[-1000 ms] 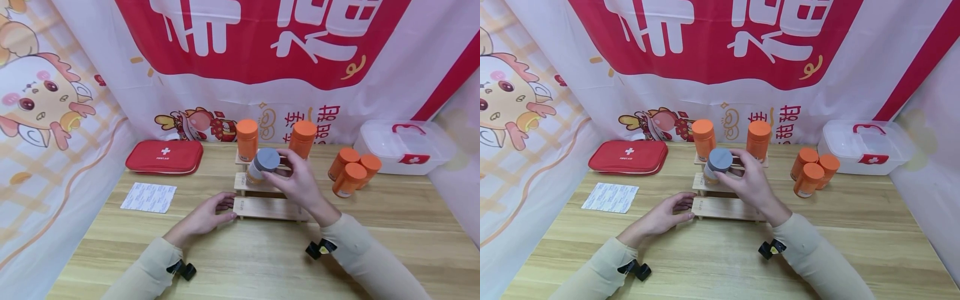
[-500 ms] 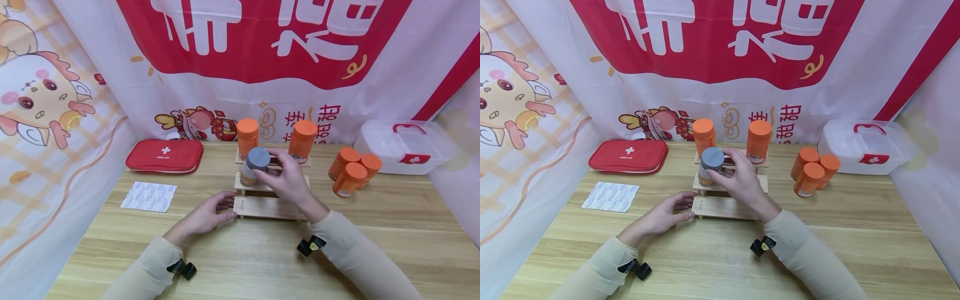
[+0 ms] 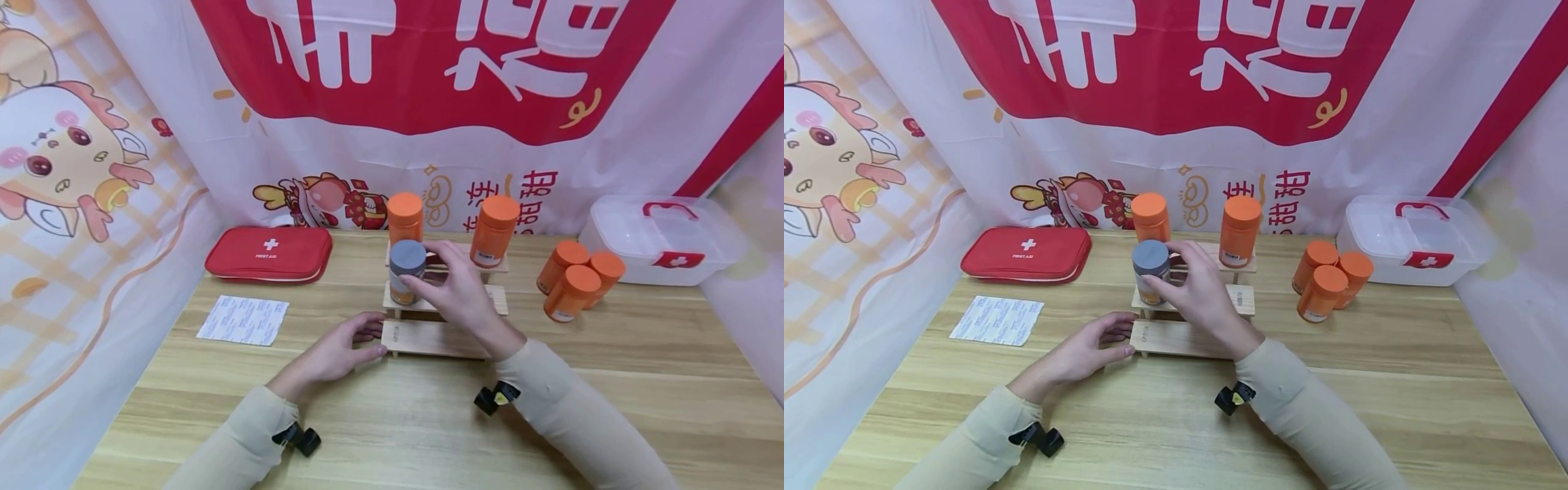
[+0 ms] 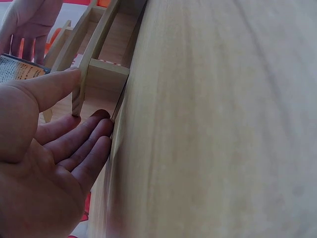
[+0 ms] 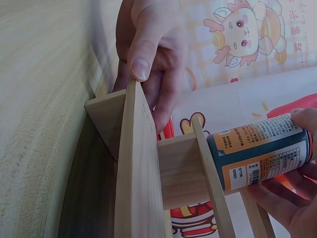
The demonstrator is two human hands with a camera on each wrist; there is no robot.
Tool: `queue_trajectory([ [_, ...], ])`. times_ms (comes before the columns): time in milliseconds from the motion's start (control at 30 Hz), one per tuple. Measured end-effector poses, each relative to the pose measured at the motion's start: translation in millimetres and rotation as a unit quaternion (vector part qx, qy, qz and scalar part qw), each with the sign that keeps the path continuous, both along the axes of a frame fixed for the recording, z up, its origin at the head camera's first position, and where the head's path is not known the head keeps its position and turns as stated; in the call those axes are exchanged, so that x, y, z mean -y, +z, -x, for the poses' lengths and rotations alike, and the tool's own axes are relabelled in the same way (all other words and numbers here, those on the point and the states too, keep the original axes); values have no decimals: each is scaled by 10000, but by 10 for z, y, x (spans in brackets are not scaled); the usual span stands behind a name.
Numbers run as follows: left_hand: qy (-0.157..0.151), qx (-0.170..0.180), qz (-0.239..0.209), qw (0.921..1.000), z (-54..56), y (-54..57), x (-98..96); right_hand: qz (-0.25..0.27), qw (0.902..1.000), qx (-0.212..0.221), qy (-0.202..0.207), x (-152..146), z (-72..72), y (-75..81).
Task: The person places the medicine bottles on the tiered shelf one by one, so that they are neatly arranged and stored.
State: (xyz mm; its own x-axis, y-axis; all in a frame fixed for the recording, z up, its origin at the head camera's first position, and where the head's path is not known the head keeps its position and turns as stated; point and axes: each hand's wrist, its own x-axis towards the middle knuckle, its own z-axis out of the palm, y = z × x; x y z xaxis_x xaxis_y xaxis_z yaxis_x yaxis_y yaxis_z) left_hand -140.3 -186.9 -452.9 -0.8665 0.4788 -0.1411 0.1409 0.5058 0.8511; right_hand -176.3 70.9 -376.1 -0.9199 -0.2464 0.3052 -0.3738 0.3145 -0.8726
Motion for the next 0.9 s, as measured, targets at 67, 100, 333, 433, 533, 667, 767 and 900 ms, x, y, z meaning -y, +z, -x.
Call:
queue_trajectory([
  [67,13,2,27,10000,-1,1,2,-15,10000,26,-4,11,7,1],
  [100,15,4,32,10000,-1,1,2,-28,10000,29,-8,16,11,0],
  [333,6,19,4,10000,-5,1,-3,-114,9999,-6,-87,32,22,-3],
  [433,2,23,-10,10000,-3,2,-2,-117,9999,4,-104,37,15,0],
  [533,-5,16,-20,10000,0,1,1,-111,9999,10,-105,42,12,-1],
  [667,-1,20,-38,10000,3,-1,0,-82,9999,-8,-122,50,13,-11],
  [767,9,21,-20,10000,4,-4,-3,-49,9999,-16,-115,52,10,-18],
  [900,29,45,-13,10000,1,-5,-6,-64,9999,-27,-84,36,-11,-18],
])
